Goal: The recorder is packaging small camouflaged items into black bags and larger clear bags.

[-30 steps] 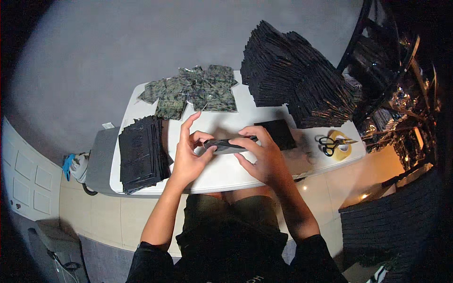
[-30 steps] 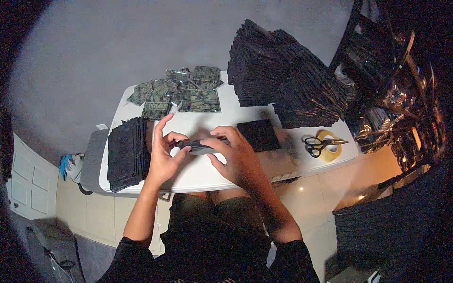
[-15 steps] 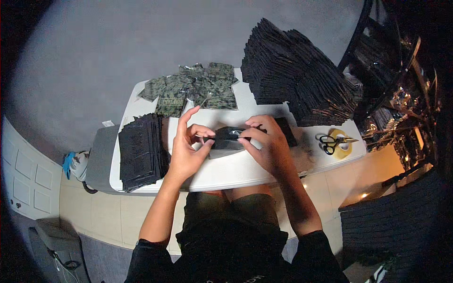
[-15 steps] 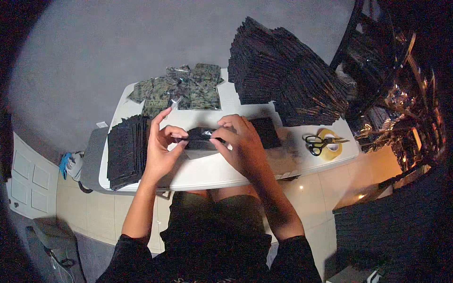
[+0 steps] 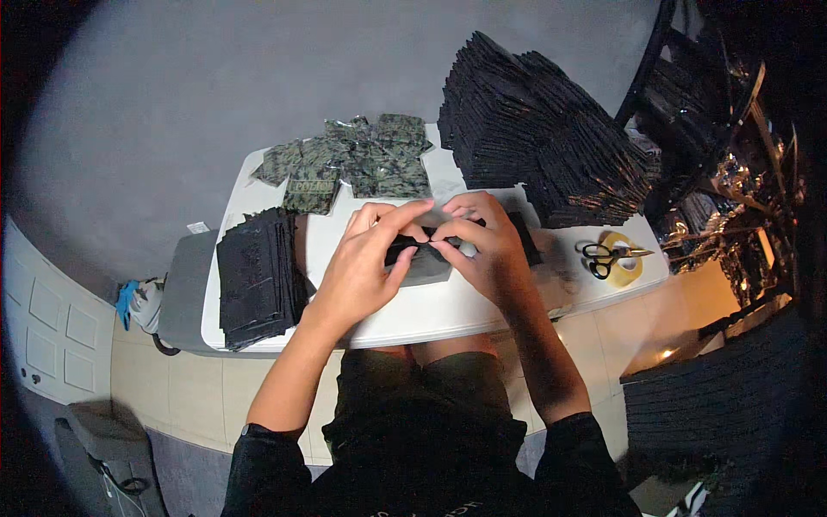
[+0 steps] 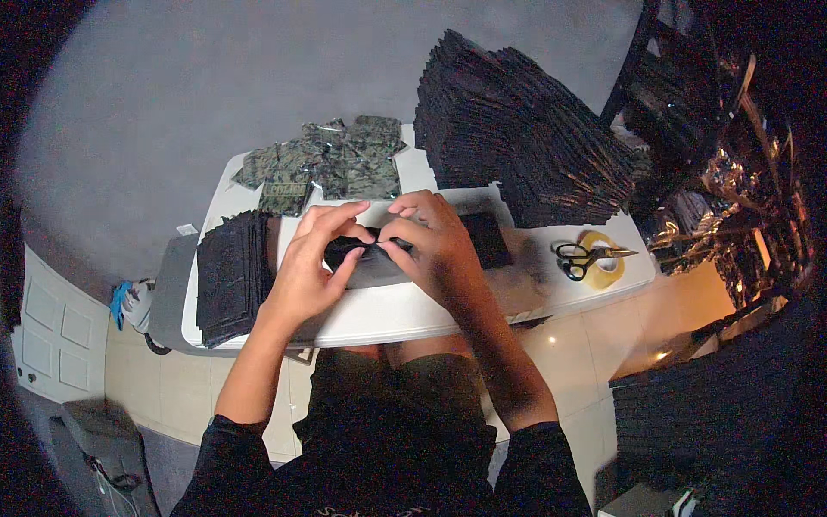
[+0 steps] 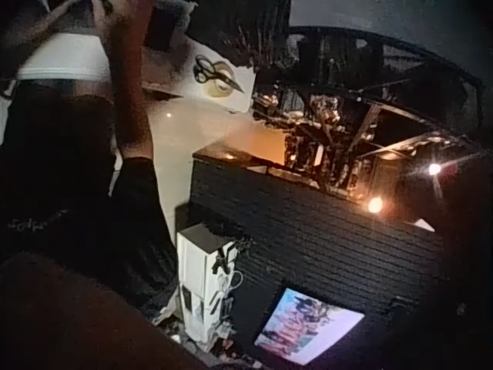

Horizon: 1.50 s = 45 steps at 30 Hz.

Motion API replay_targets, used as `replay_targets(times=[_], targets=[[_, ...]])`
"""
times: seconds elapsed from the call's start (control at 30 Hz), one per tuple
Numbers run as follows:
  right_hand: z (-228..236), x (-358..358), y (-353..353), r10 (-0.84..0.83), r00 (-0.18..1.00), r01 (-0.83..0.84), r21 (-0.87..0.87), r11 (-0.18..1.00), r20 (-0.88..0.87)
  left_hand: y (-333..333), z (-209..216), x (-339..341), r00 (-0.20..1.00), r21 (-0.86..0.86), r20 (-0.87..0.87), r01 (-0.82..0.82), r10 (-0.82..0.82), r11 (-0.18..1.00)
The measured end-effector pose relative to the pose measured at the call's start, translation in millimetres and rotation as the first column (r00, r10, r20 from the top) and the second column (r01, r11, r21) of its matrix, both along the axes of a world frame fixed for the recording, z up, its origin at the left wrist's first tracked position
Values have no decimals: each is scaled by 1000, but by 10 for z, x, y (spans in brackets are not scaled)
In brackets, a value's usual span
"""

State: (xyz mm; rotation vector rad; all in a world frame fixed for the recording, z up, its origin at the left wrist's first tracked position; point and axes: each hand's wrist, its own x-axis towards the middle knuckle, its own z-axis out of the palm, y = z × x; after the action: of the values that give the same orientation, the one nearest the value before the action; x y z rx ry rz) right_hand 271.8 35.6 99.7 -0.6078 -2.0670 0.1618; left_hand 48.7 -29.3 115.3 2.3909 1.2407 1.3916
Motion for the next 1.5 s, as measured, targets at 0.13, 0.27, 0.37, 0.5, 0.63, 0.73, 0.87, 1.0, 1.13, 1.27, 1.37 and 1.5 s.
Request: replay_targets(times=[0.13,0.27,0.37,0.5,0.63,0.73,0.87,1.0,1.13,1.27,1.37,1.5], targets=[[-9,41,41,-5,1000,5,3,1000,8,4,-18,-58,997,3,-55,-49,49,999],[-53,98,65,-1,1000,1,-15,1000,-11,12,-14,-180,990,15,-101,-92,93,996],[-31,72,41,8,1000,-7,-77,997,14,13,-19,-261,984,-3,-104,-144,143,990],[114,-37,-7,94,991,-85,-88,992,98,39,28,-181,996,-56,-56,-71,68,996],[173,18,94,114,959,-101,-64,993,260,20,88,-253,991,-47,-113,-75,69,996],[87,279,293,94,961,-83,-53,995,262,42,87,-353,994,-105,-83,-82,73,991],[175,278,295,139,963,-104,-160,982,229,44,137,-463,999,-187,-2,-43,44,981],[227,285,276,154,963,-122,-154,980,220,41,152,-429,997,-231,69,-2,19,973],[177,324,279,281,943,-225,-283,932,176,2,184,-434,993,-260,104,84,-59,962],[330,297,253,321,942,-265,-363,894,103,-19,240,-470,951,-270,272,223,-148,937],[292,297,336,326,943,-295,-297,908,59,56,214,-501,940,-296,314,233,-136,926],[231,304,322,318,936,-278,-235,931,153,43,113,-525,967,-270,214,194,-138,943]])
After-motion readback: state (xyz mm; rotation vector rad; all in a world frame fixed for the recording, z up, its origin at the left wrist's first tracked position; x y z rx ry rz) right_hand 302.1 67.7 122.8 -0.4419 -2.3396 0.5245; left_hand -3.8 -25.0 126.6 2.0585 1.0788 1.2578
